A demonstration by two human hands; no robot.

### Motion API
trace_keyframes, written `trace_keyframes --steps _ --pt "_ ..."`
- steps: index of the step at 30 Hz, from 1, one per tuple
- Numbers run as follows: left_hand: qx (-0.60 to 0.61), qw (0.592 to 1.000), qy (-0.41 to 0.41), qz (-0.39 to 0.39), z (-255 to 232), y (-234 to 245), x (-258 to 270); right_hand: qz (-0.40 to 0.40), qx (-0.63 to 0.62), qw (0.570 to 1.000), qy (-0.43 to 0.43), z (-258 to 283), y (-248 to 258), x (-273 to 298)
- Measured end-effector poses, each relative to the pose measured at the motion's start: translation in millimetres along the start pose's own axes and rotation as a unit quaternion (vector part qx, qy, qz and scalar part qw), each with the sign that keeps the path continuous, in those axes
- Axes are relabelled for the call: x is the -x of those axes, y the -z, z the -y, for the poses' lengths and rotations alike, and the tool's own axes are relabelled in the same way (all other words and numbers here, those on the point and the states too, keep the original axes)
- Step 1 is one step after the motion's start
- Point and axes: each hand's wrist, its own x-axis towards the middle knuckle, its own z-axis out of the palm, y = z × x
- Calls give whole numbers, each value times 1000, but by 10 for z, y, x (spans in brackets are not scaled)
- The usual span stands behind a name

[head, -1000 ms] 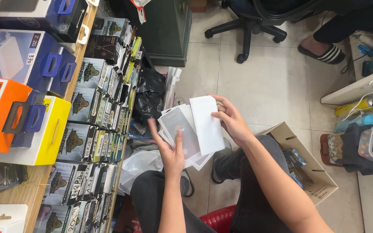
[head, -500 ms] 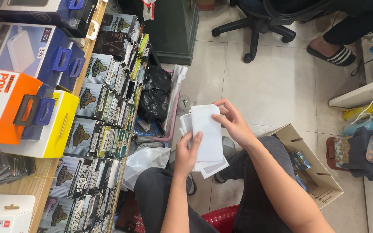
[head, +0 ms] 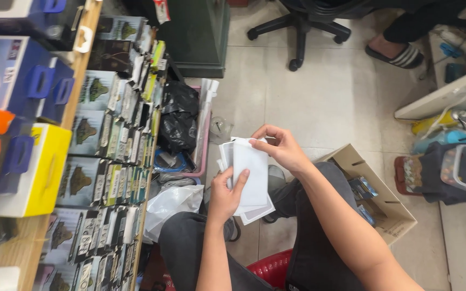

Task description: Packaging mobile phone screen protectors into protective sleeves and retail boxes.

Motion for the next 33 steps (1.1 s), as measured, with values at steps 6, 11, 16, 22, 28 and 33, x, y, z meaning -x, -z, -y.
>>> trace_keyframes --steps 6,11,16,22,28,33 --pt "-28 999 22 18 -144 5 4 -101 -34 994 14 -128 115 -108" --pt "-24 999 26 -2 92 -47 -53 -16 -10 999 43 -141 51 -81" --pt "-28 999 31 -19 -52 -23 -29 20 9 999 44 -116 45 -21" --pt "1 997 16 -76 60 -8 -33 -8 -6 997 73 -196 153 -133" --pt "-40 995 3 -88 9 -78 -42 -32 -22 997 73 -275 124 -144" --pt "-57 996 19 -71 104 -114 -47 23 -58 997 37 -235 64 -92"
